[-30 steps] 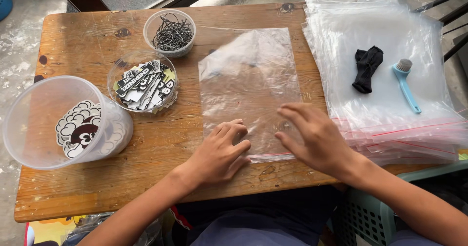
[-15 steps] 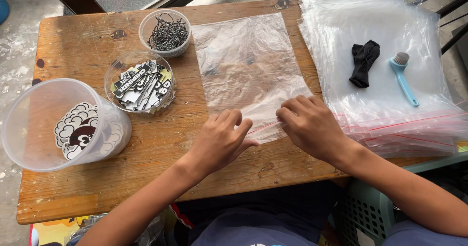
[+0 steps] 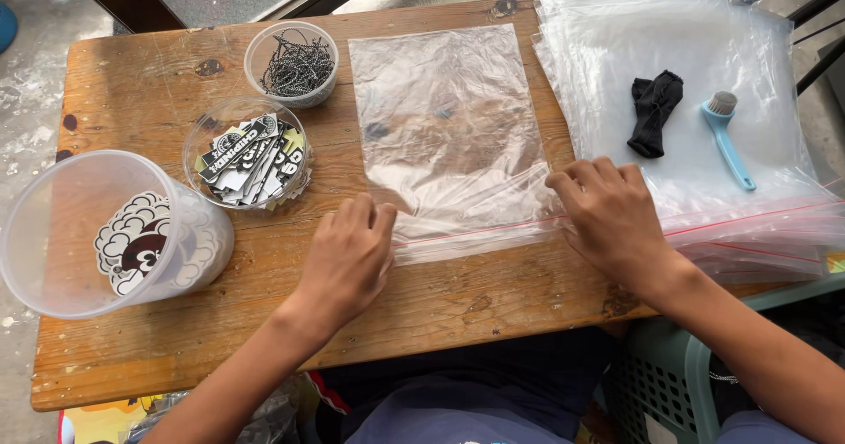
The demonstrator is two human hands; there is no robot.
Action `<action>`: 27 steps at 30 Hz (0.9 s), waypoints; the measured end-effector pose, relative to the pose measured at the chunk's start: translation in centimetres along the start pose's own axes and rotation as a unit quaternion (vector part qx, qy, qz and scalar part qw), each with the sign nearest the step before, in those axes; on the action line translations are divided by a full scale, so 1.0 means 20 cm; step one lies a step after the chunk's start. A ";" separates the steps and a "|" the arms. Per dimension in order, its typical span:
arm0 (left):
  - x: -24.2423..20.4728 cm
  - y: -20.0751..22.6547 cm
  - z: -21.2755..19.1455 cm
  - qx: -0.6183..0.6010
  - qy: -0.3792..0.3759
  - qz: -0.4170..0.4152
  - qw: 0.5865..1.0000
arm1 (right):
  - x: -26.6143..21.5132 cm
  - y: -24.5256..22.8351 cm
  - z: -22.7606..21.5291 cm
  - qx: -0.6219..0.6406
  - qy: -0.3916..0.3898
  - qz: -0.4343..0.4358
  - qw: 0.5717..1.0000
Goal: The person attaches a small metal chain to a black bag, then places the bag into a clear plastic zip-lock bag and seals it. They repeat the process with another bag, using a brush to clean the surface before packaging.
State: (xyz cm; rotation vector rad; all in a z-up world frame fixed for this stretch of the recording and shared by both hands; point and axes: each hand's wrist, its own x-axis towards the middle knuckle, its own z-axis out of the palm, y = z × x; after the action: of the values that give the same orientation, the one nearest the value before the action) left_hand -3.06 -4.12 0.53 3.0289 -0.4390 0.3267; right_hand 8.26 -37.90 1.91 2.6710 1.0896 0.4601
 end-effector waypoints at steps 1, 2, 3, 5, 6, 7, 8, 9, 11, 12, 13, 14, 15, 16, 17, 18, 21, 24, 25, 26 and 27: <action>0.01 0.01 -0.01 0.000 -0.001 0.000 1.000 | 0.02 -0.02 -0.03 0.001 0.000 0.000 1.000; 0.02 0.03 -0.02 -0.005 0.002 0.011 1.000 | 0.04 -0.04 -0.06 0.017 0.012 -0.005 1.000; 0.03 0.05 -0.03 -0.011 0.004 0.022 1.000 | 0.06 -0.06 -0.09 0.034 0.024 -0.009 0.999; 0.05 0.07 -0.11 -0.055 -0.032 0.014 0.998 | 0.10 -0.08 -0.19 0.122 -0.051 -0.006 0.991; 0.05 0.09 -0.15 -0.102 -0.070 0.006 0.992 | 0.10 -0.09 -0.24 0.211 -0.127 -0.003 0.969; 0.07 0.10 -0.16 -0.101 -0.071 0.009 0.992 | 0.08 -0.09 -0.25 0.211 -0.127 0.000 0.969; 0.08 0.13 -0.18 -0.115 -0.078 0.023 0.990 | 0.04 -0.08 -0.27 0.228 -0.075 -0.022 0.971; 0.09 0.15 -0.20 -0.130 -0.085 0.036 0.987 | 0.00 -0.08 -0.28 0.243 -0.022 -0.043 0.969; 0.15 0.22 -0.23 -0.154 -0.076 0.075 0.982 | -0.08 0.00 -0.37 0.272 -0.012 -0.040 0.961; 0.19 0.27 -0.24 -0.179 -0.064 0.112 0.975 | -0.14 0.04 -0.41 0.300 0.000 -0.039 0.953; 0.22 0.32 -0.24 -0.183 -0.067 0.129 0.972 | -0.20 0.08 -0.46 0.296 -0.002 -0.021 0.955; 0.27 0.39 -0.23 -0.197 -0.063 0.164 0.965 | -0.28 0.12 -0.52 0.255 -0.006 0.006 0.967; 0.31 0.46 -0.23 -0.211 -0.060 0.199 0.955 | -0.36 0.15 -0.57 0.214 -0.011 0.034 0.976; 0.35 0.54 -0.22 -0.217 -0.065 0.228 0.947 | -0.47 0.18 -0.61 0.206 -0.015 0.065 0.976; 0.39 0.62 -0.21 -0.246 -0.062 0.256 0.933 | -0.58 0.19 -0.65 0.155 -0.015 0.100 0.983; 0.42 0.71 -0.21 -0.275 -0.063 0.283 0.917 | -0.69 0.21 -0.69 0.103 -0.018 0.135 0.985; 0.51 0.97 -0.20 -0.306 -0.110 0.357 0.876 | -1.07 0.21 -0.80 0.084 -0.098 0.311 0.941; 0.57 1.24 -0.15 -0.340 -0.133 0.413 0.834 | -1.37 0.18 -0.87 0.079 -0.319 0.533 0.780; 0.59 1.32 -0.12 -0.341 -0.138 0.432 0.824 | -1.43 0.16 -0.91 0.078 -0.319 0.551 0.767; 0.59 1.41 -0.10 -0.331 -0.134 0.444 0.822 | -1.48 0.15 -0.94 0.096 -0.359 0.620 0.691; 0.60 1.48 -0.07 -0.322 -0.129 0.456 0.820 | -1.52 0.13 -0.96 0.113 -0.392 0.683 0.605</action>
State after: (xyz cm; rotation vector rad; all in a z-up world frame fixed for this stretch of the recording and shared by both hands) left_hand -0.62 -35.68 5.40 2.0009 -1.6222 -0.1923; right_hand -17.76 -59.69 14.36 2.7516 -1.3233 -0.7162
